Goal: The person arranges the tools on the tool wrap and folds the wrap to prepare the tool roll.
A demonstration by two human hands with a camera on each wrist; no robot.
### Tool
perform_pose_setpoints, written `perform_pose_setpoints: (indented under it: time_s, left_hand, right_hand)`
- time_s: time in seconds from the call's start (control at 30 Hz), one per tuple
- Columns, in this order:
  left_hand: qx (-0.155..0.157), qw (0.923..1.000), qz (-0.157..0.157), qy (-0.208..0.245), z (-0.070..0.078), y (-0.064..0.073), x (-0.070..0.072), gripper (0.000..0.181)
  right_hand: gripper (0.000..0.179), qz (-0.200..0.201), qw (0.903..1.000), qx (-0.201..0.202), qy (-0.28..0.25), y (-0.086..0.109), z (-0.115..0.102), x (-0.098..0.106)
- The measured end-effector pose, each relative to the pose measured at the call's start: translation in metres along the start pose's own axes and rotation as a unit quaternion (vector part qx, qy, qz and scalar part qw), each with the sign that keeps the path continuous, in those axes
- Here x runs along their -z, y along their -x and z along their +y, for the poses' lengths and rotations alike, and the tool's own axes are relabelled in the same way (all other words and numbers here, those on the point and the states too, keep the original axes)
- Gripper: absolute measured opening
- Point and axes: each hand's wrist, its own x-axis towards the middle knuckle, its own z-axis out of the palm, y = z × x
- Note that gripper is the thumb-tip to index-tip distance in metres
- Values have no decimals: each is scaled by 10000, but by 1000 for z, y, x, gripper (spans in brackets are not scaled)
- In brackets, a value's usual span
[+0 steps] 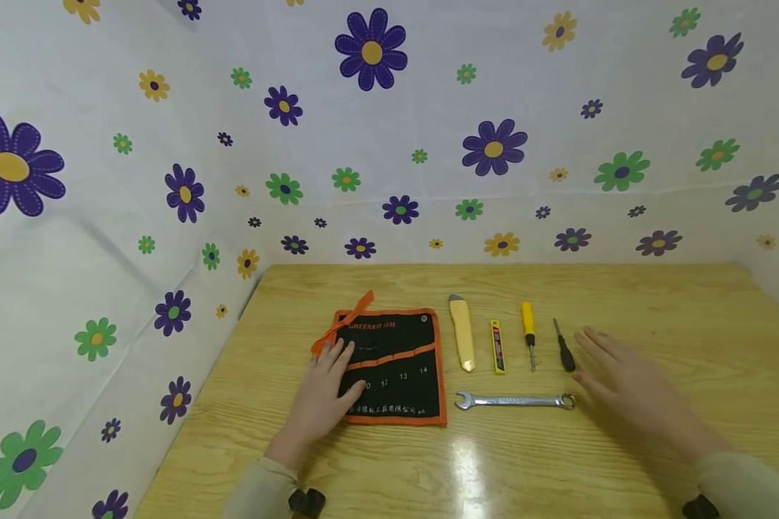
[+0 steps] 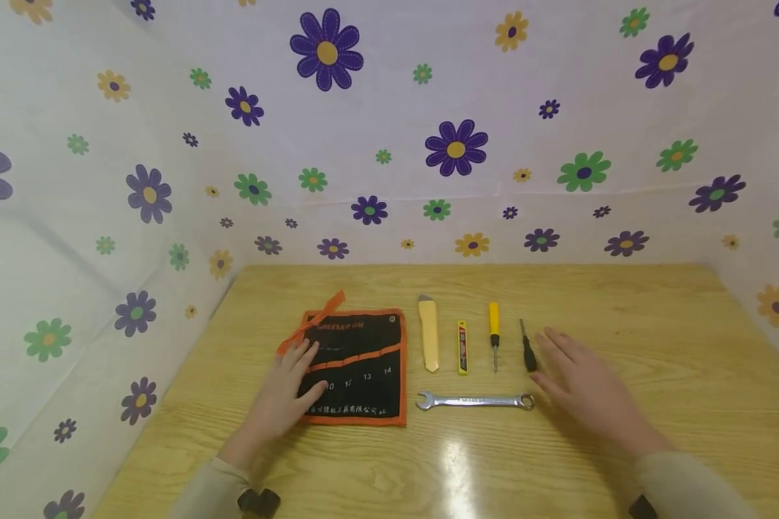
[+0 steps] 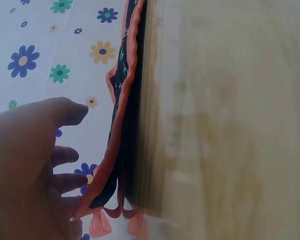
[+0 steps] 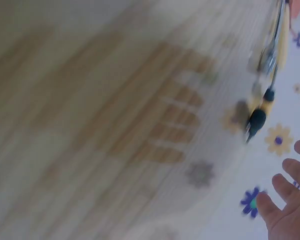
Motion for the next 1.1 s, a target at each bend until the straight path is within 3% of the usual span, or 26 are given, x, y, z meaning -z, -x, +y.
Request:
perform_pose_setpoints:
  time_s: [0.2, 0.53, 0.73, 0.97, 1.1]
  left_hand:
    - [-45, 9997, -218, 43, 3, 5, -6, 70]
    - [-218, 9984, -424, -317, 12, 11, -6, 65]
    - [-253, 9969, -601, -439, 16, 13, -5, 62]
    - [-344, 9952, -720, -570, 18, 15, -6, 60]
    - [-350, 9944, -763, -642, 19, 15, -6, 60]
  right_hand:
    - [67, -443, 9984, 338, 11, -24, -33, -9]
    - [63, -646, 9900, 1240, 191, -77, -77, -39]
    - [61, -891, 9836, 1501, 456, -107, -101, -57]
    - [58, -1394, 9790, 1488, 18, -128, -121, -68]
    - [57, -1572, 9746, 1591, 60, -135, -126, -74]
